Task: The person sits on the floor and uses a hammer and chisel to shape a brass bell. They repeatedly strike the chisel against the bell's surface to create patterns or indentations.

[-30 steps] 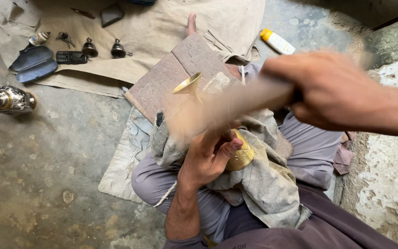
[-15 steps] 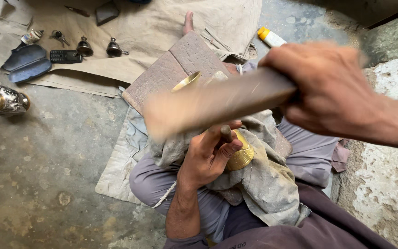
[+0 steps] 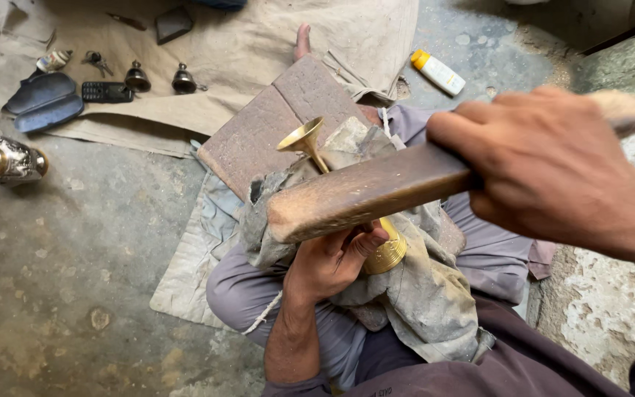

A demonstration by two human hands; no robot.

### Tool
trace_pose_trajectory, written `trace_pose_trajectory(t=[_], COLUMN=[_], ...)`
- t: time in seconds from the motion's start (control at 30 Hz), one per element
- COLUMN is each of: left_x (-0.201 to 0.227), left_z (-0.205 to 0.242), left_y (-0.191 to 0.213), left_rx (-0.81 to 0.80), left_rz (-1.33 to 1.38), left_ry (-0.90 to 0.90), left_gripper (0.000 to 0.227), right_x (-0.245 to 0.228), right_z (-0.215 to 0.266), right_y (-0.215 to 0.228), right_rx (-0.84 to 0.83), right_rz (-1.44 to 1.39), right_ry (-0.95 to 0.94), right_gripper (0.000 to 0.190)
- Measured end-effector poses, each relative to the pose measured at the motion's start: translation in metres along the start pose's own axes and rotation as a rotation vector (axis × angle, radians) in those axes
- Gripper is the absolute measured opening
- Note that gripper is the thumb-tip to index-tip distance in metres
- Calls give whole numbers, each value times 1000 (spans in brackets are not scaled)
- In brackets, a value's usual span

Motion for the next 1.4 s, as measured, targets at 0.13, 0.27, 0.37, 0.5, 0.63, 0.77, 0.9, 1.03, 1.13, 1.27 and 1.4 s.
trace_pose_trajectory(t=[0.13, 0.27, 0.37, 0.5, 0.63, 0.77, 0.9, 1.03, 1.13, 1.27, 1.4], left_x=[-5, -3, 6, 23, 26, 25, 22, 22, 19, 17, 14], left_z=[2, 0, 0, -1, -4, -5, -6, -5, -6, -4, -3], left_y=[1, 2, 4, -2, -6, -5, -2, -3, -2, -3, -3], left_rx=[-5, -17, 18, 173, 124, 72, 38, 50, 42, 56, 36], left_rz=[117, 183, -30, 11, -76, -91, -136, -27, -43, -14, 78], left_ry=[72, 99, 95, 45, -29, -13, 39, 38, 30, 27, 10], left_gripper=[32, 18, 16, 32, 30, 27, 29, 27, 28, 25, 25], right_x=[3, 13, 25, 34, 34, 33, 39, 36, 39, 40, 47], right_z=[8, 19, 33, 42, 48, 51, 49, 49, 47, 43, 40], right_y=[-6, -11, -17, -6, -3, -3, -12, 1, -3, -10, -18], right_rx=[161, 222, 59, 354, 339, 238, 103, 516, 524, 512, 380], right_rz=[16, -203, 212, -50, -192, -820, -373, -205, -220, -250, -344], right_ry=[40, 47, -97, -64, -27, 6, -227, -8, -13, 28, -89], right_gripper=[37, 48, 38, 68, 76, 78, 74, 60, 53, 57, 51])
Point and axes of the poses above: each hand's wrist, its own z-axis away from the middle knuckle, its own y-axis out of the back of the hand, x = y × z, the point moved 3 cm from there along -z, towards the middle knuckle, and after that the axes turned 6 degrees about z, right-handed, at the moved point
